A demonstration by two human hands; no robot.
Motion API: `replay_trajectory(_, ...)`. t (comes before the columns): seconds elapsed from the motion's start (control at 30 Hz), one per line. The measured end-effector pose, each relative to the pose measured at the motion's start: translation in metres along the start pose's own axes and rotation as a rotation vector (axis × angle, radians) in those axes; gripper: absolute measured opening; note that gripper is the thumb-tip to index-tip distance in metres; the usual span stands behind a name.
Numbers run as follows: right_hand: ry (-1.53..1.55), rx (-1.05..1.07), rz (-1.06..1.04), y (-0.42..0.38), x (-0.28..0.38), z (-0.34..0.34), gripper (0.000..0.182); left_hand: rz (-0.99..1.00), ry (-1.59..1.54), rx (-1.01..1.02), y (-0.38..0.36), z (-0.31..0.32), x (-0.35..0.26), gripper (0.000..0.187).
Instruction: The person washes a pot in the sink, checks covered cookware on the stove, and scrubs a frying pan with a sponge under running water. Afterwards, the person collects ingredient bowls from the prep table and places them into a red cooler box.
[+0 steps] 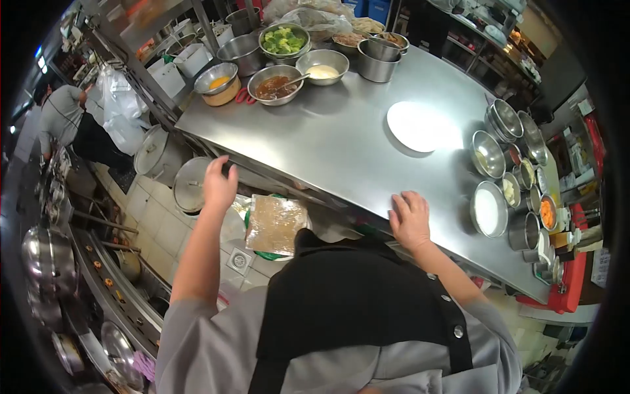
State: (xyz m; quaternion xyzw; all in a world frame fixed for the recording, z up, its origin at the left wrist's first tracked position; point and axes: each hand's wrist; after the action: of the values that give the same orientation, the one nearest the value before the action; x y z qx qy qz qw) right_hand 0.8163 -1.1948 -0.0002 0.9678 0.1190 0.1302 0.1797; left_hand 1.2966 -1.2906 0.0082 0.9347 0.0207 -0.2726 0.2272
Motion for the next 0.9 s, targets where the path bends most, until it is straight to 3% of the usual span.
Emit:
replay_trajectory(0.17,-0.063,-0.013,0.062,0.004,0.003,0.003,0.044,-0.058,0.096,0.028,0.116,0.063,0.017,0.044)
replay_trajectory(0.37,-0.090,0.007,0.094,0.009,0.005,0.001,0.043,0.045,0.159,0.106,0.186,0.117,0.026,0.050)
replay_trajectory(0.43,-0.087,-0.002,0.105,0.010,0.006,0.001,0.043,0.103,0.221,0.119,0.194,0.128,0.031,0.052)
replay_trajectory(0.67,-0.079,-0.007,0.115,0.011,0.010,0.000,0.044,-0.002,0.298,0.247,0.192,0.135,0.025,0.060)
replay_trajectory(0.8,-0.075,0.013,0.116,0.014,0.012,-0.003,0.044,-0.071,0.304,0.332,0.181,0.108,0.011,0.053)
replay_trajectory(0.9,-0.087,-0.012,0.118,0.010,0.010,0.001,0.043,-0.028,0.357,0.231,0.165,0.094,0.013,0.039)
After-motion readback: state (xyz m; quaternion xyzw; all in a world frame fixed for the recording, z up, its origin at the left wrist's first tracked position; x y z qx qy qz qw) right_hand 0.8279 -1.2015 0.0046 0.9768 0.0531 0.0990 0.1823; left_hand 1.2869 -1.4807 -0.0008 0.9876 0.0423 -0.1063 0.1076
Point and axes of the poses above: each hand's wrist, its own y-axis towards the middle knuckle, its own z-axis out of the palm, x = y × z, and after that the axes turned 3 degrees about z, right-handed
